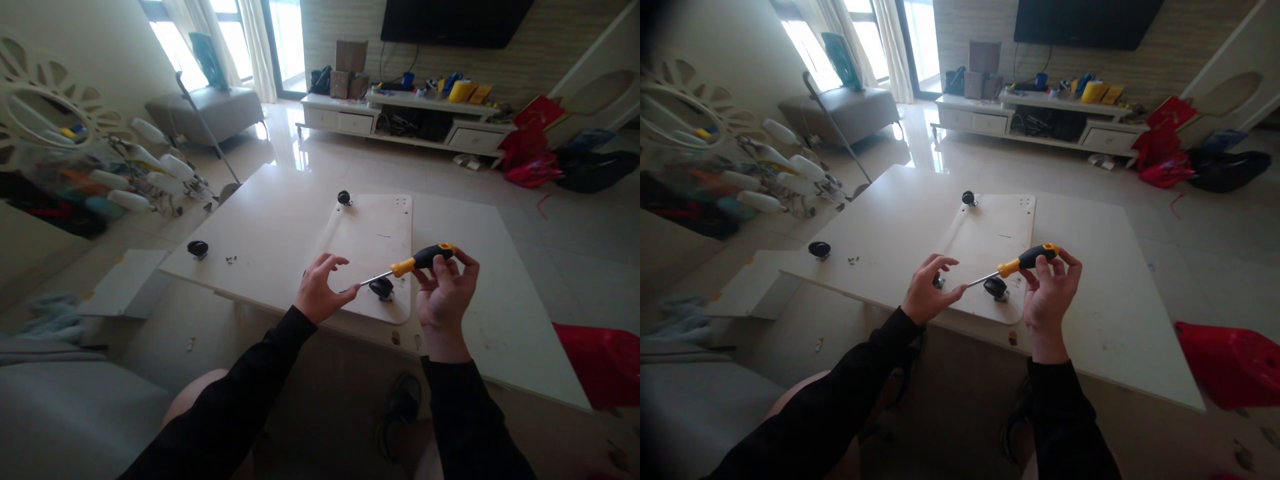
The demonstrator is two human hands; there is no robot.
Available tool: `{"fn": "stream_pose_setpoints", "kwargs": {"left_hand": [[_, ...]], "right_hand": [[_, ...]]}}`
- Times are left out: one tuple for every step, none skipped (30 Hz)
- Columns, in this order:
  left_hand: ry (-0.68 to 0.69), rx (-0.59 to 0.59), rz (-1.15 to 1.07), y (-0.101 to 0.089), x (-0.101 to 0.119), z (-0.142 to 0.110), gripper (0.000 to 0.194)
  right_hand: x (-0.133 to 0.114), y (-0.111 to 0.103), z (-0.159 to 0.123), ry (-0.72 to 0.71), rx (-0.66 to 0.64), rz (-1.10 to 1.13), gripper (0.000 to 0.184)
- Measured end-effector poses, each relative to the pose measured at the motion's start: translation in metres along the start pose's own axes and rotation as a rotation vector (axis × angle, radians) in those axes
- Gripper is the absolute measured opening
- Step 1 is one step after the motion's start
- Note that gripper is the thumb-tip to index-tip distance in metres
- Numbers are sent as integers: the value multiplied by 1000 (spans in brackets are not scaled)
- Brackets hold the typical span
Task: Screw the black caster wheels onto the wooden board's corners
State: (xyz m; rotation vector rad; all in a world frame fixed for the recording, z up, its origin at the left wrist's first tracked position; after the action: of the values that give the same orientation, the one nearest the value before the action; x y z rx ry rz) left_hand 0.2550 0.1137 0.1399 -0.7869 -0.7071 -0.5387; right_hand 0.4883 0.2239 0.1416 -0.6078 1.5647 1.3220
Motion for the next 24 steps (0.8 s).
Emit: {"fn": "stream_pose_setpoints", "kwargs": {"left_hand": [[14,-18,-18,1,3,0,38],[29,-40,-29,3,5,-1,40],[47,-66,-32,5,8,-1,42],[68,-94,-29,8,11,-2,44],[89,-116,-22,11,14,-3,46],[107,-135,-14,13,16,-5,45],[119,-151,-7,15,18,-6,43],[123,-164,-3,17,20,-6,38],[121,-173,0,18,21,-7,32],[116,-179,3,19,21,-7,26],[110,-185,5,20,21,-7,21],[106,-190,6,21,21,-7,19],[108,-195,4,22,21,-7,19],[113,-198,1,22,20,-8,19],[118,-197,1,23,20,-8,20],[122,-194,2,23,19,-8,21],[124,-186,5,23,19,-8,22],[121,-171,8,22,18,-8,22],[116,-150,9,22,17,-7,22],[110,-128,6,21,16,-7,22],[105,-106,2,20,15,-7,23],[98,-85,-5,19,15,-6,25],[90,-67,-13,18,14,-6,27],[83,-51,-23,17,12,-6,29]], "right_hand": [[-2,5,-7,-19,-41,-12,55],[-5,11,-14,-39,-86,-24,54],[-7,17,-23,-59,-134,-34,53],[-9,23,-31,-80,-181,-40,52],[-11,29,-39,-100,-230,-43,49],[-13,35,-47,-118,-279,-42,47],[-14,39,-54,-135,-328,-39,45],[-15,43,-60,-150,-377,-38,43],[-16,45,-65,-164,-425,-42,43],[-16,47,-70,-177,-467,-49,43],[-15,47,-73,-190,-505,-59,43],[-14,47,-75,-201,-537,-70,43],[-12,46,-76,-208,-565,-77,44],[-10,45,-76,-209,-587,-83,45],[-8,45,-76,-205,-603,-91,46],[-6,46,-76,-198,-619,-103,48],[-7,49,-75,-195,-633,-116,51],[-10,52,-75,-201,-636,-120,53],[-18,55,-74,-216,-622,-108,54],[-29,58,-73,-239,-596,-74,52],[-44,59,-72,-255,-555,-21,46],[-60,58,-71,-260,-505,43,38],[-77,56,-71,-240,-493,95,33],[-89,53,-73,-170,-516,82,41]]}}
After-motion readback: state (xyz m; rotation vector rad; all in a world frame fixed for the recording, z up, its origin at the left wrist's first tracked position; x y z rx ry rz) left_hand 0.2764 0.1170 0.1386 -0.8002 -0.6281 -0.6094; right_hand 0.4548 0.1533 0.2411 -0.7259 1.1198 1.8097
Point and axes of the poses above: each hand's wrist, its own z-axis towards the middle knuckle, its own y-axis out of the palm, x = y × z, the point moved 6 cm from there along z, towards the middle knuckle, and after that the axes turned 7 degrees about x, right-handed, at the moved point
